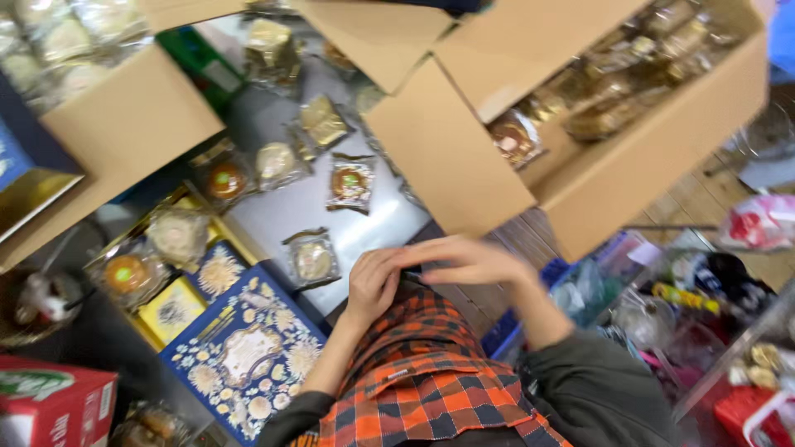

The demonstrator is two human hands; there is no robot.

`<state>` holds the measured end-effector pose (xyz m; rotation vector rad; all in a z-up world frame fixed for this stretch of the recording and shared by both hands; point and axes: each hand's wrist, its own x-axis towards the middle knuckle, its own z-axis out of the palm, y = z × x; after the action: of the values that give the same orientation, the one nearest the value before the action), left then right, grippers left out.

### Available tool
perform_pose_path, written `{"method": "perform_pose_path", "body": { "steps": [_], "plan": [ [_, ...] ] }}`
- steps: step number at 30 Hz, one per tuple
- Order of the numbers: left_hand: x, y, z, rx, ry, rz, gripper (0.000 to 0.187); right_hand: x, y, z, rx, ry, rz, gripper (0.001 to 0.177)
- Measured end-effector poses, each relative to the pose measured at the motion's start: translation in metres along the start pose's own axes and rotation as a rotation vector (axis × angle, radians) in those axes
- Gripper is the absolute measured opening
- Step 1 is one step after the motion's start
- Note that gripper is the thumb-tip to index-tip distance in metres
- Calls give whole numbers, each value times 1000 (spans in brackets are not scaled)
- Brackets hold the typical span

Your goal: The person packs individually wrapped pastries into a decorative blue gift box with a gold interior. They place the pastries into the box's compartments, insert small decorative boxes, and close the lid. The person then opens the box again to add more pastries before closing it once more.

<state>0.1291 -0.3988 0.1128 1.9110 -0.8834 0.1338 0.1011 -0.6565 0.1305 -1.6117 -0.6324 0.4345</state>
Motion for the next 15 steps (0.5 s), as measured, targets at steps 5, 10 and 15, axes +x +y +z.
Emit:
{"method": "perform_pose_path", "body": {
  "steps": [5, 10, 15],
  "plan": [
    [54, 40, 33, -185, -61, 214, 24, -95, -49, -156, -889, 760, 178, 38],
    [72, 73, 60, -257, -126, 335, 27, -102, 12, -271, -1145, 438, 1020, 120],
    [68, 72, 64, -251, -140, 279, 26, -92, 68, -294, -1295, 662, 843, 86]
  ]
}}
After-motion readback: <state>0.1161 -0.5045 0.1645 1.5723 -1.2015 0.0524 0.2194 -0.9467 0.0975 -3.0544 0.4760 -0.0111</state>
